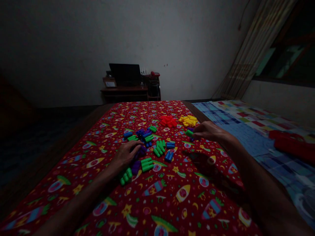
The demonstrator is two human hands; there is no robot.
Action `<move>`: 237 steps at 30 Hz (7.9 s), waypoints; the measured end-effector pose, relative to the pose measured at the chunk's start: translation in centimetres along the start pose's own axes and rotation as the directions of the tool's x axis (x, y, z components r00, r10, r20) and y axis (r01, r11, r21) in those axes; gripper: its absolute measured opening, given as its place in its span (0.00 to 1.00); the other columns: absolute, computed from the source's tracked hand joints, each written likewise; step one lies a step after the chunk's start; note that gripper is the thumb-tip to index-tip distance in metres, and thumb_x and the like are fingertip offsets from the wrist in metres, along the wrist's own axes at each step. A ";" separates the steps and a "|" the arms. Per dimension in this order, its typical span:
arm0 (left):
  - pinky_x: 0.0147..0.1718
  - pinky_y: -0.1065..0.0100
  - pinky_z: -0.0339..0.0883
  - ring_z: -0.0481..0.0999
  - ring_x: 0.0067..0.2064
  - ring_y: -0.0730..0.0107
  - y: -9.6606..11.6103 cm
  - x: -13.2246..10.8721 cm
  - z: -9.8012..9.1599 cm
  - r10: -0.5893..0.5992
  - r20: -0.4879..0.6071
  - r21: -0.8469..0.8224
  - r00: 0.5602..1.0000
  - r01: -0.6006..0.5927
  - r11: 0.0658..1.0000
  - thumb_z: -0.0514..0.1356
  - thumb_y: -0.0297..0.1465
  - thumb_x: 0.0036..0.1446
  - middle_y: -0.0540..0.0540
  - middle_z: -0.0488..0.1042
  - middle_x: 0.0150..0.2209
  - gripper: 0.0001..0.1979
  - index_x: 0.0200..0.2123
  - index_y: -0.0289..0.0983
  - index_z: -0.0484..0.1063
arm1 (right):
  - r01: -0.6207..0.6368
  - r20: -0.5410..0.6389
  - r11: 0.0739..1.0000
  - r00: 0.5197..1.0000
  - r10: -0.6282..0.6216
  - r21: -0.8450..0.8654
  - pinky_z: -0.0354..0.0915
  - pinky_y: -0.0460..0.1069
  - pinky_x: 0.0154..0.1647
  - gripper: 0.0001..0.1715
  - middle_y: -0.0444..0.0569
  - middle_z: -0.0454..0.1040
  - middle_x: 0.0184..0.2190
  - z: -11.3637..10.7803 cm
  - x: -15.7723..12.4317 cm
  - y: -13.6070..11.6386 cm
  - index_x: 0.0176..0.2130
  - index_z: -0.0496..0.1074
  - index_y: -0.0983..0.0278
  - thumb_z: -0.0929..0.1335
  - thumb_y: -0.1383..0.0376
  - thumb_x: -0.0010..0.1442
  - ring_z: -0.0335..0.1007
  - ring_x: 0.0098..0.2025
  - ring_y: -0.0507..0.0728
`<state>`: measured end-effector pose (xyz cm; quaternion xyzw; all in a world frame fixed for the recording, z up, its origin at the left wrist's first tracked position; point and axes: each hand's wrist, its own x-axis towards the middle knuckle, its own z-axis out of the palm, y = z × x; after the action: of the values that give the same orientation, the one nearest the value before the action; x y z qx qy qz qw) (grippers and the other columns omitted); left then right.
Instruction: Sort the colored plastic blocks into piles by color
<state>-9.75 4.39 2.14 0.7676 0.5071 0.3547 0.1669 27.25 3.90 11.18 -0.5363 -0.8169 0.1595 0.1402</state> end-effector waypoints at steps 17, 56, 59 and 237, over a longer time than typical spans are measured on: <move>0.38 0.65 0.71 0.78 0.39 0.60 3.3 -0.7 -0.1 -0.131 -0.049 -0.261 0.990 0.114 0.959 0.57 0.50 0.54 0.47 0.80 0.37 0.22 0.40 0.39 0.77 | 0.331 -0.084 0.793 0.938 -0.337 0.511 0.53 0.43 0.26 0.18 0.43 0.72 0.24 12.0 7.0 -10.1 0.38 0.77 0.67 0.66 0.56 0.60 0.63 0.26 0.50; 0.36 0.63 0.72 0.79 0.37 0.59 3.6 -1.5 0.2 0.044 0.085 -0.002 0.995 -0.044 0.999 0.58 0.45 0.55 0.45 0.79 0.37 0.26 0.54 0.40 0.66 | 0.379 -0.116 0.920 0.923 -0.367 0.104 0.55 0.44 0.30 0.12 0.48 0.76 0.29 7.4 4.8 -8.4 0.41 0.77 0.67 0.65 0.66 0.62 0.65 0.27 0.50; 0.38 0.63 0.72 0.79 0.37 0.61 3.1 -0.8 -0.7 0.059 0.042 0.054 0.997 -0.061 0.997 0.54 0.46 0.57 0.44 0.80 0.38 0.22 0.48 0.39 0.72 | 0.084 -0.215 0.988 0.970 -0.110 -0.128 0.57 0.46 0.34 0.14 0.54 0.78 0.35 4.0 5.2 -3.8 0.42 0.77 0.68 0.63 0.68 0.63 0.69 0.33 0.53; 0.57 0.56 0.63 0.71 0.57 0.56 -8.2 -0.3 -2.3 0.040 0.017 0.161 0.999 -0.042 0.986 0.43 0.55 0.59 0.39 0.73 0.55 0.36 0.53 0.36 0.72 | -0.026 -0.370 0.832 0.903 -0.218 -0.554 0.62 0.52 0.41 0.14 0.56 0.77 0.43 6.8 -3.6 9.1 0.43 0.74 0.65 0.63 0.63 0.63 0.71 0.45 0.61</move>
<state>-16.87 7.45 -1.40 0.7913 0.5169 0.3109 0.1003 33.42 3.22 1.03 -0.5326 -0.8050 -0.2060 0.1609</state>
